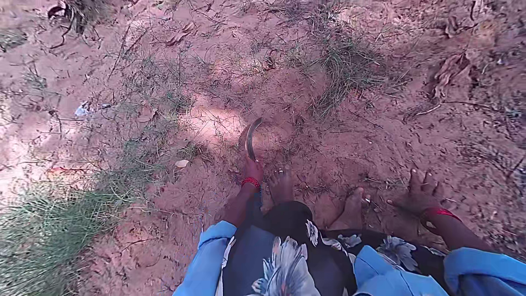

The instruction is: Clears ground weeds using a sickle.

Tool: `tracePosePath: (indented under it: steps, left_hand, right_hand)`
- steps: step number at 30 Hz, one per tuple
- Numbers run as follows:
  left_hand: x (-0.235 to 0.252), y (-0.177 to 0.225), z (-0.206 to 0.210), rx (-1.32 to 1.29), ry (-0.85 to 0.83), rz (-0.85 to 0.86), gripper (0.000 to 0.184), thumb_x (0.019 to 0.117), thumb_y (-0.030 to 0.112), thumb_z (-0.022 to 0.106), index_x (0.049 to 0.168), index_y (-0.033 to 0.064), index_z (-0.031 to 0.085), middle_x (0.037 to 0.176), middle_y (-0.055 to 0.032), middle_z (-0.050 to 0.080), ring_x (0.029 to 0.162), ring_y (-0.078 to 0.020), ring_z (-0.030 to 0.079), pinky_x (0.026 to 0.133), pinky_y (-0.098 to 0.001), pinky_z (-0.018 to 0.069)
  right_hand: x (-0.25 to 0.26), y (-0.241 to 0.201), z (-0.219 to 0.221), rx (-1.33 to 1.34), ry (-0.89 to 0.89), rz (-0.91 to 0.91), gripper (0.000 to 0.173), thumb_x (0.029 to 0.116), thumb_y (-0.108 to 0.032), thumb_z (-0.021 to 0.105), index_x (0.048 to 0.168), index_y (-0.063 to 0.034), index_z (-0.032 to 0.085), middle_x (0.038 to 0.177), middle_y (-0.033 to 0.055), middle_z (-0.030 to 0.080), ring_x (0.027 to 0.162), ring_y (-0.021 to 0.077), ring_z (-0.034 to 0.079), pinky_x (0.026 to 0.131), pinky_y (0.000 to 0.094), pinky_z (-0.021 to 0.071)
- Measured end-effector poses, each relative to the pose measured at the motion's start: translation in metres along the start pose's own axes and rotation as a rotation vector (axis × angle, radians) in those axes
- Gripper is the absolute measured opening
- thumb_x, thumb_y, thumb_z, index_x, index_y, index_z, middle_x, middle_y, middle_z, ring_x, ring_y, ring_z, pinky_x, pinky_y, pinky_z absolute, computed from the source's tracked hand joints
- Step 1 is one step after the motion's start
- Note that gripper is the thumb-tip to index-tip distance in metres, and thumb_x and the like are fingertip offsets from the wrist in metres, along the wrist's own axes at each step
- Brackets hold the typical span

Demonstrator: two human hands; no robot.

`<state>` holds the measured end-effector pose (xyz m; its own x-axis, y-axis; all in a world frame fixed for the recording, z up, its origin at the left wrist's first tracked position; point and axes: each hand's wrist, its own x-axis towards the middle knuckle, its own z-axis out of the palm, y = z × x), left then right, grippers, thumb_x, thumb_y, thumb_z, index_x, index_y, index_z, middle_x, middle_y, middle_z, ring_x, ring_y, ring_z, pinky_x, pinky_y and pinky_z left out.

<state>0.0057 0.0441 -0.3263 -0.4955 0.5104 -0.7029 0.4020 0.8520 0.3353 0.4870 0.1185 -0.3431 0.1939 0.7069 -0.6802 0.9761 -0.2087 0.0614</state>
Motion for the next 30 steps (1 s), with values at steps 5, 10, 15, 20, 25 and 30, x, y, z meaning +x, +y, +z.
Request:
tracePosePath:
  steps: [5,10,15,20,25,30]
  left_hand:
    - [-0.031,-0.042,0.015,-0.125,-0.027,0.013,0.055,0.1121,0.017,0.036,0.158,-0.0080,0.017,0.122,-0.0324,0.063,0.110,-0.0420,0.066,0.101,-0.0527,0.0497]
    - [-0.015,-0.015,-0.005,-0.096,-0.042,0.028,0.053,0.1124,0.017,0.033,0.157,-0.0073,0.019,0.122,-0.0315,0.062,0.106,-0.0407,0.067,0.096,-0.0516,0.0521]
    - [-0.029,-0.008,-0.019,-0.083,0.075,0.076,0.051,0.1117,0.014,0.034,0.152,-0.0139,0.023,0.114,-0.0322,0.065,0.101,-0.0408,0.069,0.094,-0.0518,0.0525]
    - [-0.004,0.019,-0.019,-0.074,0.200,0.150,0.057,0.1117,0.017,0.035,0.156,-0.0136,0.018,0.124,-0.0342,0.062,0.113,-0.0414,0.065,0.102,-0.0507,0.0486]
    - [0.045,0.078,-0.010,0.219,-0.095,0.062,0.057,0.1121,0.019,0.032,0.157,-0.0102,0.014,0.145,-0.0320,0.050,0.137,-0.0375,0.053,0.115,-0.0465,0.0404]
    - [0.011,0.062,0.005,0.024,-0.112,0.078,0.057,0.1115,0.017,0.035,0.158,-0.0079,0.014,0.137,-0.0312,0.055,0.127,-0.0355,0.059,0.110,-0.0457,0.0446]
  right_hand:
    - [0.003,-0.001,0.002,-0.003,0.000,0.008,0.139,0.0729,-0.041,0.094,0.167,-0.0132,-0.005,0.170,0.0286,-0.014,0.154,0.0582,-0.006,0.113,0.0813,0.0161]
    - [0.003,-0.003,-0.002,-0.052,-0.051,0.033,0.140,0.0752,-0.042,0.093,0.166,-0.0110,-0.009,0.169,0.0297,-0.017,0.154,0.0582,-0.006,0.114,0.0787,0.0185]
    - [0.001,-0.005,-0.006,-0.050,-0.051,0.037,0.139,0.0740,-0.041,0.093,0.166,-0.0112,-0.007,0.169,0.0299,-0.016,0.154,0.0588,-0.005,0.114,0.0781,0.0182]
    - [-0.004,-0.011,-0.013,-0.069,-0.106,0.085,0.139,0.0763,-0.042,0.091,0.166,-0.0161,-0.011,0.170,0.0262,-0.017,0.156,0.0544,-0.007,0.116,0.0781,0.0149]
    - [-0.007,-0.009,-0.016,-0.028,-0.095,0.067,0.141,0.0751,-0.042,0.092,0.166,-0.0152,-0.012,0.169,0.0271,-0.018,0.155,0.0543,-0.010,0.116,0.0781,0.0131]
    - [-0.009,-0.011,-0.010,-0.034,-0.079,0.067,0.140,0.0751,-0.040,0.092,0.166,-0.0143,-0.011,0.169,0.0280,-0.017,0.155,0.0549,-0.008,0.115,0.0791,0.0151]
